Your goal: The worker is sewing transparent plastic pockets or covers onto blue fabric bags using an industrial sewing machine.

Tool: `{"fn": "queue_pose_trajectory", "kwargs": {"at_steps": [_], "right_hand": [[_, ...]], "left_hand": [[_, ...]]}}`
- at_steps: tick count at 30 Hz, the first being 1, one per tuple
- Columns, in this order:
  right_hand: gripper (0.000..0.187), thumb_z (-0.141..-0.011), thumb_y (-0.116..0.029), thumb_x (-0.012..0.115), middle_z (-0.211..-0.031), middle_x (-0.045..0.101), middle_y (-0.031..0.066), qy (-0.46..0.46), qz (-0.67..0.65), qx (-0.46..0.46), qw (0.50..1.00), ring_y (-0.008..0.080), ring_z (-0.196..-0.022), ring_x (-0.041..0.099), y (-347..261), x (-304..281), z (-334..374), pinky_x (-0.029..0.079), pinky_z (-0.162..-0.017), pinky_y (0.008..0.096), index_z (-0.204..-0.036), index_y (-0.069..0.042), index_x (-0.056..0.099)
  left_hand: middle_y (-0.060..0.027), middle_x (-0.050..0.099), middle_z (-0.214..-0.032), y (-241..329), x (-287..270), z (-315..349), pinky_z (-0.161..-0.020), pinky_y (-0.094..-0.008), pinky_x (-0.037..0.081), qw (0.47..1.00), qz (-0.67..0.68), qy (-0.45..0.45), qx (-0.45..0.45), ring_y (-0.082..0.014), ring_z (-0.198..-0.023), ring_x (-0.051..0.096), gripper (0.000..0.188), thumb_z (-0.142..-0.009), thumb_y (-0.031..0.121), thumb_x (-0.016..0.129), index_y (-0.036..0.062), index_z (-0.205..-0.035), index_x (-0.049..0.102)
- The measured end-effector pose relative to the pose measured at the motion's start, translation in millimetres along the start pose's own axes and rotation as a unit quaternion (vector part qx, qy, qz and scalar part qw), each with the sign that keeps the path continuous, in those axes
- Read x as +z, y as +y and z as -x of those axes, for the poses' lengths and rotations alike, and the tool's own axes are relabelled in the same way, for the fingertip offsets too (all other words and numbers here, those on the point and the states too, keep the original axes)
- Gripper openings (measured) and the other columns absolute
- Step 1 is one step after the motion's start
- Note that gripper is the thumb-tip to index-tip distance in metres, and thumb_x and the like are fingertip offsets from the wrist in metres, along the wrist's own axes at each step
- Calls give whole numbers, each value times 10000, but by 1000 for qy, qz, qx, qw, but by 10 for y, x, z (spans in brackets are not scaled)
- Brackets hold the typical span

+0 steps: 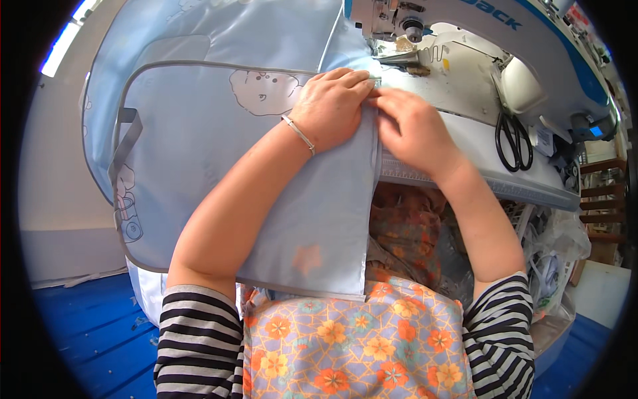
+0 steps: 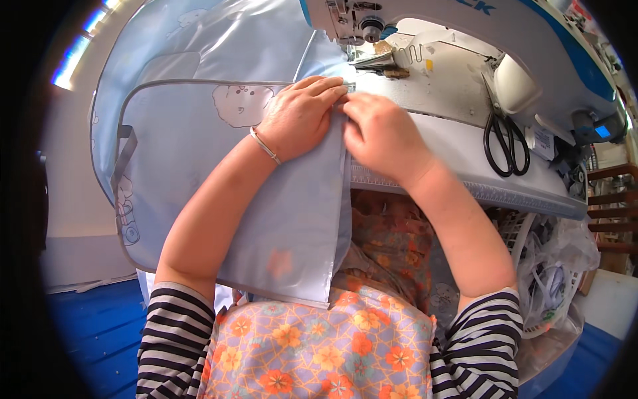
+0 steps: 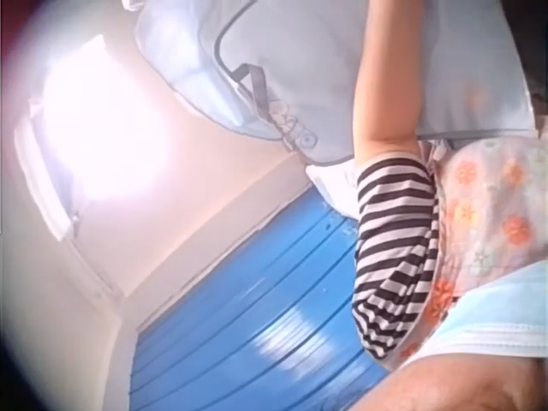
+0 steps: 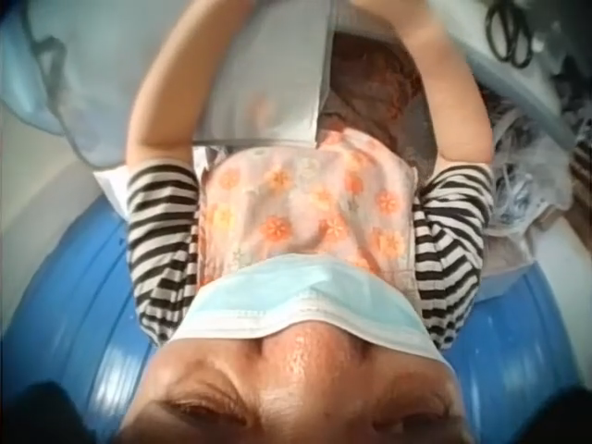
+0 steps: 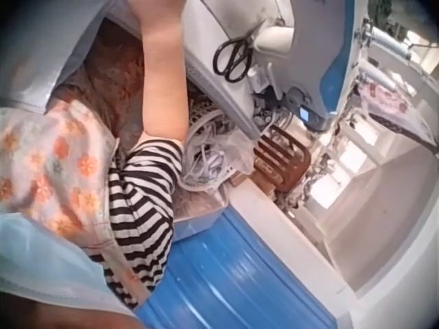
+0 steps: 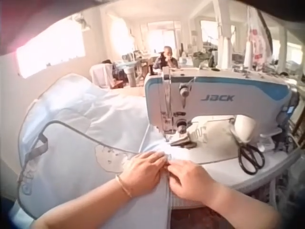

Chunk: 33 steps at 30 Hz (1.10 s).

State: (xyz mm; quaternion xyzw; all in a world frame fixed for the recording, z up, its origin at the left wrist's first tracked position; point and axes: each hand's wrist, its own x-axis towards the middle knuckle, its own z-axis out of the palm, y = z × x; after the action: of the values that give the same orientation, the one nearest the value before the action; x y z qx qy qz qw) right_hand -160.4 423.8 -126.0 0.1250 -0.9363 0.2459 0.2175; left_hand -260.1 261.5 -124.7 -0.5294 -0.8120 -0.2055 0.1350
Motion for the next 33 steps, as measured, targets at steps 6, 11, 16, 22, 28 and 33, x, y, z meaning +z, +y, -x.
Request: {"fn": "queue_pose_trajectory", "kwargs": {"at_steps": [6,11,16,22,28,33], "right_hand": [[283,-807,-44,575,-1145,625,136,29,89,-52,994,296,-1041,573,224,62,-159,463,-934,377,-1078,17,629],[321,-788,-50,581,-1145,621,132,1,120,-59,991,279,-1064,558,255,68,-196,453,-945,367,-1098,27,616],[321,-791,-54,579,-1136,619,129,-8,124,-59,991,279,-1056,557,277,45,-242,452,-944,370,-1099,27,612],[283,-805,-65,576,-1065,612,110,-3,133,-51,990,275,-1013,562,328,68,-324,462,-907,376,-1073,16,616],[237,-809,-69,583,-954,581,95,20,126,-31,991,274,-943,573,365,105,-395,484,-836,376,-1034,-16,638],[232,-802,-74,592,-939,578,93,22,135,-36,990,269,-931,578,383,95,-423,491,-821,373,-1023,-27,647]], "left_hand": [[-42,644,-1127,-36,44,-31,-866,-375,492,998,-33,39,29,-224,-1061,591,291,-769,80,551,61,-1046,639],[-93,623,-1199,-32,24,-33,-946,-399,454,1000,-5,0,-11,-273,-1134,560,328,-801,52,533,28,-1117,617],[-76,634,-1165,-57,30,-69,-909,-398,468,999,-23,29,6,-252,-1092,578,297,-787,65,537,37,-1071,619],[-52,639,-1138,-123,74,-164,-888,-386,472,998,-38,41,15,-232,-1060,586,257,-775,81,548,49,-1019,620],[-54,634,-1144,-138,69,-208,-909,-386,460,999,-39,24,4,-231,-1079,574,239,-778,78,542,51,-1004,615],[-57,633,-1147,-130,56,-212,-927,-385,452,999,-32,25,6,-231,-1085,572,240,-781,79,540,45,-1007,615]]}}
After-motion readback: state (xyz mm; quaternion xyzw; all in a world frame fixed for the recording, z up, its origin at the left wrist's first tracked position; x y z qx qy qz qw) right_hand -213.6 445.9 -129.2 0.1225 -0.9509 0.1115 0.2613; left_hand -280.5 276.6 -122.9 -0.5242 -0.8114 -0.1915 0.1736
